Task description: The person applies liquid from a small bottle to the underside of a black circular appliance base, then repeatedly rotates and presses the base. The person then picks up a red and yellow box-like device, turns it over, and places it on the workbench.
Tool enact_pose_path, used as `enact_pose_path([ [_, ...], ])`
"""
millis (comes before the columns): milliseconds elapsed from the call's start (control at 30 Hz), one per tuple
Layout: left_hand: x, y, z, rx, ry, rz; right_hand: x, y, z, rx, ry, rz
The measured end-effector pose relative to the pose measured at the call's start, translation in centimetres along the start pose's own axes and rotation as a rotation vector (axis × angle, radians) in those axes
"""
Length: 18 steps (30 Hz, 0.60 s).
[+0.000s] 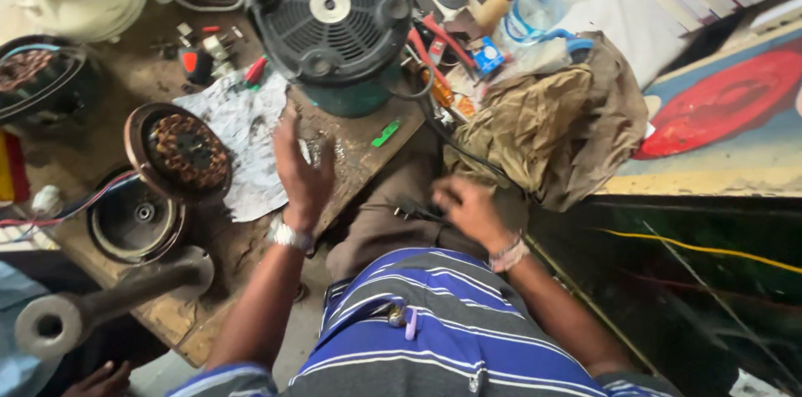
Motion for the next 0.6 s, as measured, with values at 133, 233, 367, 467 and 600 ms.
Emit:
enact_pose_path([
  [133,6.6,-1.7,-2.1,-0.004,-0.148,0.249,3.0,-0.9,-2.2,0.212,0.072,0.217],
  [233,8.6,-3.0,-4.3,0.113,-0.199,0.409,2.5,-1.4,-2.7,0.34,-0.071,0.424],
  [367,8.2,-2.8,-5.5,0.147,-0.324,0.365,1.6,-1.7,-1.6,0.328,-0.143,0.513],
  [467,5.6,-1.7,-3.9,0.119,-0.191,0.143,1.5,-0.6,-0.4,0.191,-0.244,0.494],
  [600,2.7,-0.7,-0.3,0.248,0.093,0.095,2.0,3.4,1.3,0.107,-0.173,0.404],
])
Point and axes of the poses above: each hand's wrist, its own x-axis away from the middle knuckle, its own y-axis out of the back of the hand, z = x × y, the point moved 2 cm from there along -x, towards the middle knuckle, and after that the axes turned 14 degrees about -x, right-handed, at the moved point
